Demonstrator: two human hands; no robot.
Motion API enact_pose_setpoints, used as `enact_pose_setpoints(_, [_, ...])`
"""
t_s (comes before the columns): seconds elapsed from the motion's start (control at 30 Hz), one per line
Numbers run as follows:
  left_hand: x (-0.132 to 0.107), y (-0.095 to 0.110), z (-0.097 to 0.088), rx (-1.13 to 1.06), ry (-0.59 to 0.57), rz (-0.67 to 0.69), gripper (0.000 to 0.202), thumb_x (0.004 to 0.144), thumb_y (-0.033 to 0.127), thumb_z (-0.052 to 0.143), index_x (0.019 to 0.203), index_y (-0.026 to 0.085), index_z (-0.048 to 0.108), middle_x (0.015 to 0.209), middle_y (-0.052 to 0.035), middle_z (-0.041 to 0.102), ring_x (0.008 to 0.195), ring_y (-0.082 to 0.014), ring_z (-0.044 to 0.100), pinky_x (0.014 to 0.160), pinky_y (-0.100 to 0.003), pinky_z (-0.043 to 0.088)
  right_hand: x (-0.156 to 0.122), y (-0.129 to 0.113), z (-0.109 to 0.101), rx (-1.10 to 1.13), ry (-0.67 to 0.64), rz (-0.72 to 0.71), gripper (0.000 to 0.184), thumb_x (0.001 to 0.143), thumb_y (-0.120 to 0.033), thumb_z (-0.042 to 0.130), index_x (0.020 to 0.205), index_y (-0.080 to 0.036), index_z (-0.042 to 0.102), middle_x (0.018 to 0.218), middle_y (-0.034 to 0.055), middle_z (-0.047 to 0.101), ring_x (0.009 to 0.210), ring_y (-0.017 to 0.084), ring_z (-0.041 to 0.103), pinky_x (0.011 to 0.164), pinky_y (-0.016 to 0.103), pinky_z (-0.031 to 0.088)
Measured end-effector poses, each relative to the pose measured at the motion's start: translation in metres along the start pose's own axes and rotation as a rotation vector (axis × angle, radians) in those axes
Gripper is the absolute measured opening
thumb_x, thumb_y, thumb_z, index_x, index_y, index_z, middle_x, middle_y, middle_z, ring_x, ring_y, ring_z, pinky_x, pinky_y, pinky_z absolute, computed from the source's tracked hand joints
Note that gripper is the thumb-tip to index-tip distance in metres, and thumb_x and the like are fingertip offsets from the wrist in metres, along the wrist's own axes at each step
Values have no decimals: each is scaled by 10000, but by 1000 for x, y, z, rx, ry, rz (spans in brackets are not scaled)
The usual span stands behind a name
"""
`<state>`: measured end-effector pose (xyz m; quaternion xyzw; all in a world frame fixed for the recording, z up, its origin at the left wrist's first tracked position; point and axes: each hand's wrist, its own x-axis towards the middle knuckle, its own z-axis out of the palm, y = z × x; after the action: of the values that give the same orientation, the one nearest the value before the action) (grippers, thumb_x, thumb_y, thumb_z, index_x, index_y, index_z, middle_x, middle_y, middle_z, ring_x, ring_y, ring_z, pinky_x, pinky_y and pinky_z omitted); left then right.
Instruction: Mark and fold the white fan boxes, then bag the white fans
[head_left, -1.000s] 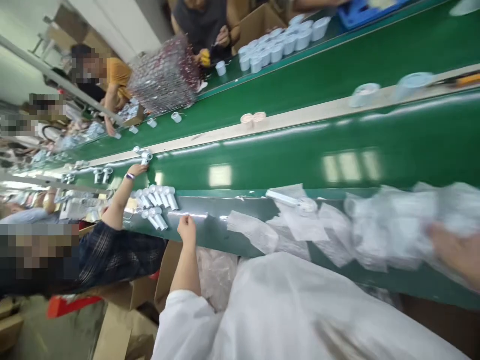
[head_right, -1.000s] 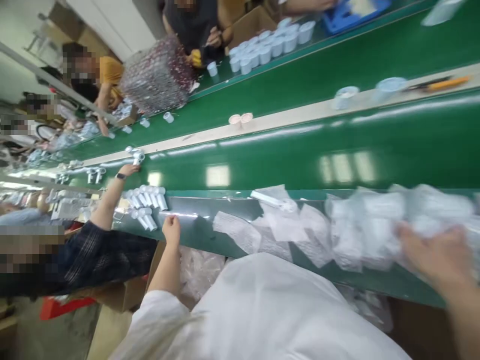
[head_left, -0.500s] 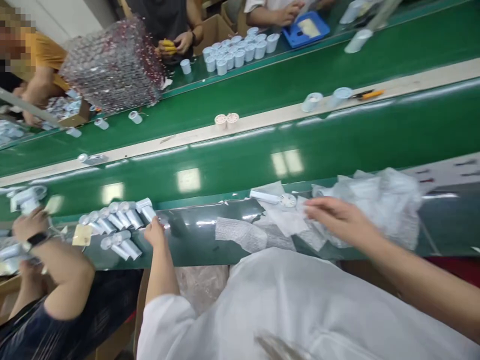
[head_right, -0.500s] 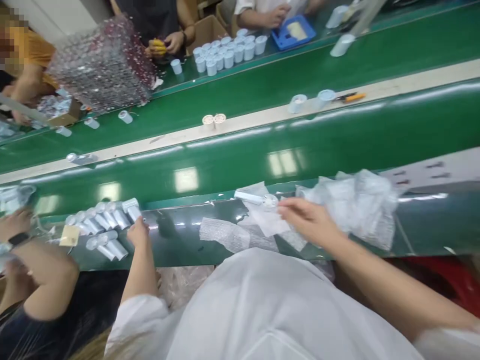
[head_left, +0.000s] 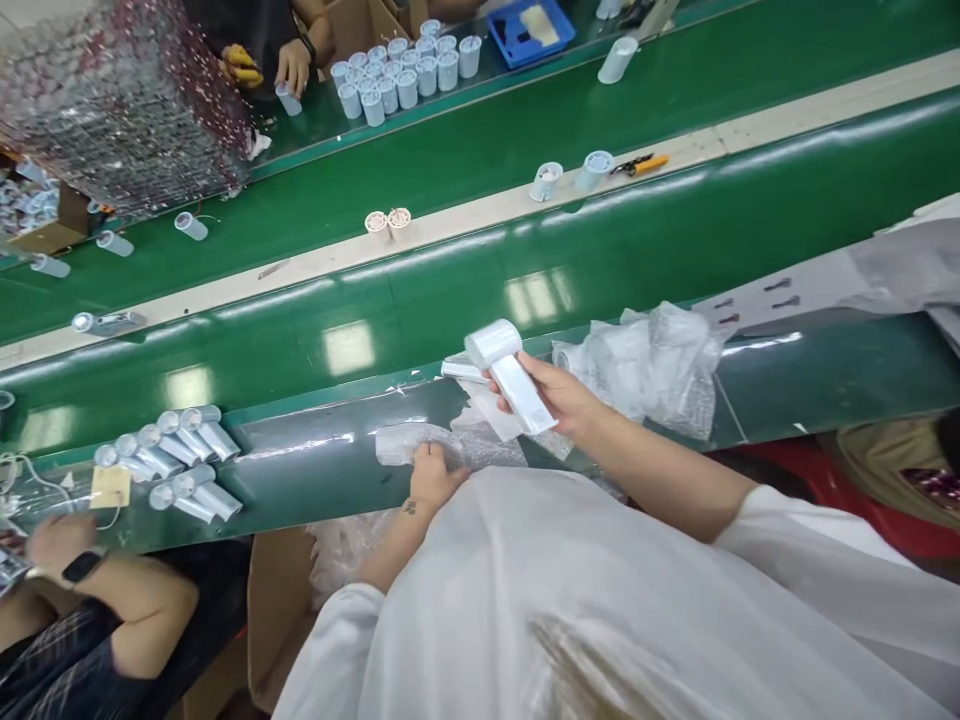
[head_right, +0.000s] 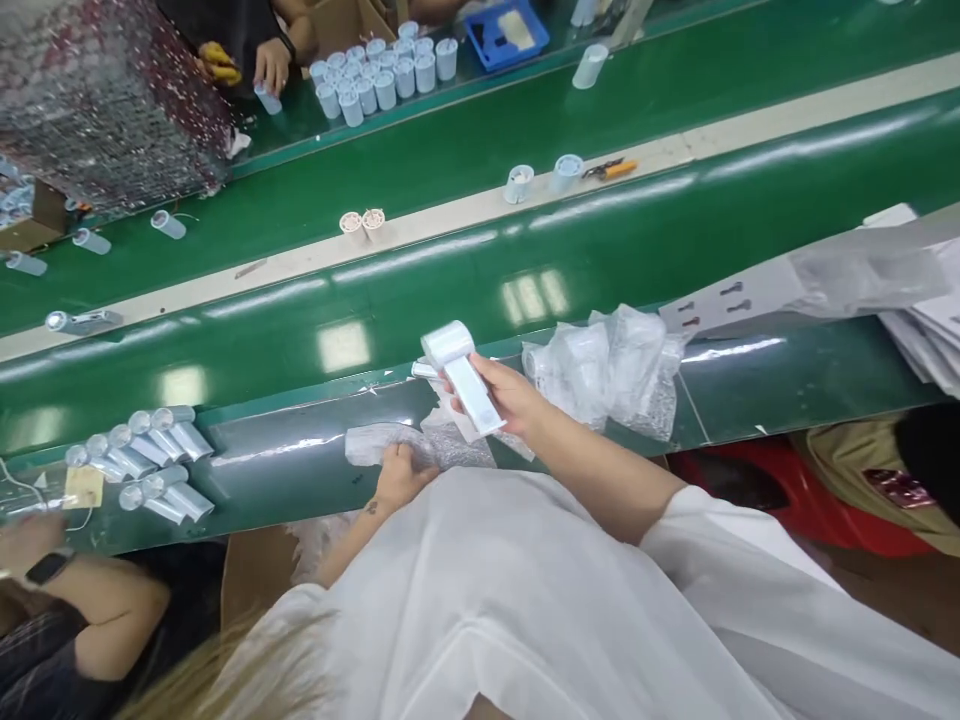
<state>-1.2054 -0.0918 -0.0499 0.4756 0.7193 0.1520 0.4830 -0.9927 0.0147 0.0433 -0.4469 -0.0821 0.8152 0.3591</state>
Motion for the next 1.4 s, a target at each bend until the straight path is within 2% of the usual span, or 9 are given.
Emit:
enact_pose_setpoints(0.17, [-11, -12, -9, -71, 81, -6, 63, 733, 239, 607, 706, 184, 592, 807, -81, 639, 961, -263, 606, 921, -411, 431, -28, 7, -30, -137, -103, 117, 212, 903, -337, 569, 1011, -159, 603, 849, 84, 691, 712, 203, 674, 510, 286, 555])
enact_pose_setpoints(0.37, [-3, 8, -92, -609, -75, -69, 341, 673, 341, 627, 948, 146, 676, 848, -94, 697, 762, -221, 654, 733, -360, 503, -35, 22, -39, -112, -152, 242, 219, 917, -329, 519, 1059, -176, 585, 807, 68, 693, 662, 192, 670, 481, 262, 534])
enact_pose_setpoints(0.5, [29, 11, -137, -290, 152, -137, 243, 585, 178, 684, 824, 139, 658, 760, -100, 670, 796, -255, 643, 748, -382, 494, -16, 34, -30, -120, -120, 221, 211, 932, -305, 508, 1052, -157, 599, 795, 80, 704, 638, 177, 662, 494, 252, 541])
enact_pose_setpoints(0.57, [38, 10, -132, -148, 371, -120, 213, 628, 144, 642, 840, 159, 621, 841, -106, 658, 941, -272, 616, 842, -401, 470, -5, 43, -27, -112, -60, 185, 187, 932, -271, 521, 1048, -155, 612, 819, 78, 708, 686, 183, 675, 505, 258, 557])
enact_pose_setpoints(0.67, [34, 8, -85, -79, 511, 26, 162, 759, 175, 536, 917, 198, 567, 1010, -104, 612, 1077, -243, 547, 958, -400, 419, 3, 55, -28, -41, 51, 172, 178, 949, -274, 510, 1014, -157, 628, 847, 72, 711, 727, 182, 691, 503, 250, 565])
enact_pose_setpoints(0.83, [26, -10, -5, 134, 204, 328, 179, 718, 151, 629, 880, 188, 562, 1076, -140, 584, 1141, -293, 504, 1043, -485, 365, -3, 59, -35, -34, 48, 165, 186, 945, -297, 532, 1003, -154, 636, 895, 89, 725, 778, 189, 707, 527, 245, 581])
enact_pose_setpoints(1.07, [41, -33, -29, -31, 160, 308, 61, 749, 129, 610, 775, 177, 639, 1020, -120, 646, 1063, -249, 581, 1026, -444, 409, -7, 56, -29, -158, -84, 285, 253, 901, -287, 603, 1098, -130, 581, 847, 97, 714, 734, 207, 709, 477, 255, 571])
enact_pose_setpoints(1.23, [18, -4, -31, -393, 167, 253, 162, 776, 327, 642, 795, 176, 697, 897, -67, 676, 876, -197, 620, 833, -352, 491, 2, 62, -10, -281, -322, 430, 754, 750, -263, 768, 1383, -199, 364, 901, 77, 721, 728, 241, 724, 455, 276, 570])
enact_pose_setpoints(1.4, [-8, 34, -41, -853, 302, 161, 225, 716, 381, 717, 797, 178, 665, 723, -3, 645, 651, -119, 581, 670, -266, 476, 2, 58, 1, -364, -364, 384, 564, 702, -299, 795, 1187, -136, 558, 841, 80, 727, 679, 224, 716, 438, 247, 560])
